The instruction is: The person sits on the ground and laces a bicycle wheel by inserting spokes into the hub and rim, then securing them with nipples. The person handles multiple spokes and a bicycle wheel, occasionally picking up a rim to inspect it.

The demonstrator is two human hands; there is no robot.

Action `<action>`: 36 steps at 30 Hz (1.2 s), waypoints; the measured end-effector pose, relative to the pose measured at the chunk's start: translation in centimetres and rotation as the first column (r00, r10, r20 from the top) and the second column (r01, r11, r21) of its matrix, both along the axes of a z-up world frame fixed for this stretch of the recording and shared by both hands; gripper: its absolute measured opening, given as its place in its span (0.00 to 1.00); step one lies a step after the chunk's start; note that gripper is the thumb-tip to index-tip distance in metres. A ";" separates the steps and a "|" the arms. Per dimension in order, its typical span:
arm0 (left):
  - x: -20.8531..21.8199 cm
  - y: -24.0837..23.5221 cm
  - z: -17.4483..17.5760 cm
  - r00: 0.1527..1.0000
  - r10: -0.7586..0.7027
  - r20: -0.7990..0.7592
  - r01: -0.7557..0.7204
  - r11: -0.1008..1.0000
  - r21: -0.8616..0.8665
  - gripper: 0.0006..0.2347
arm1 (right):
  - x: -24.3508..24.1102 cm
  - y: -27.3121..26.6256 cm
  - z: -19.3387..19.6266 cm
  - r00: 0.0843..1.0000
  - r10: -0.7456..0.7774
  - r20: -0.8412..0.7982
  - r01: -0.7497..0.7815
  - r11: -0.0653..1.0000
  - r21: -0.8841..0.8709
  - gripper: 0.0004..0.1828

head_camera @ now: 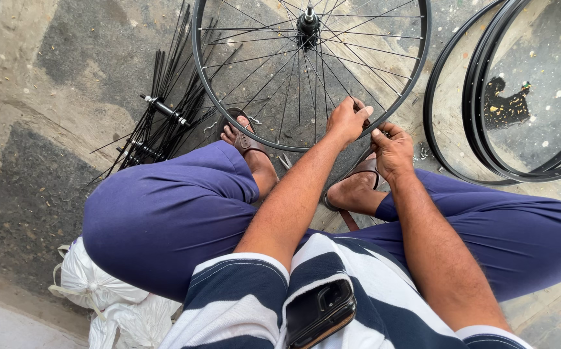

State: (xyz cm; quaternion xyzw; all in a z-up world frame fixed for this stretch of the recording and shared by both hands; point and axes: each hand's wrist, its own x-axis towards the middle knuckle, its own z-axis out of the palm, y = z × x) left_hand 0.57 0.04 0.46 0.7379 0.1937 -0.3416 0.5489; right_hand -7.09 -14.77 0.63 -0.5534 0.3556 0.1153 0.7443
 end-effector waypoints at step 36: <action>0.4 -0.2 0.3 0.996 0.058 -0.062 -0.063 0.996 -0.069 0.11 | -0.6 2.0 1.1 0.987 0.162 0.011 -0.147 0.916 -0.374 0.08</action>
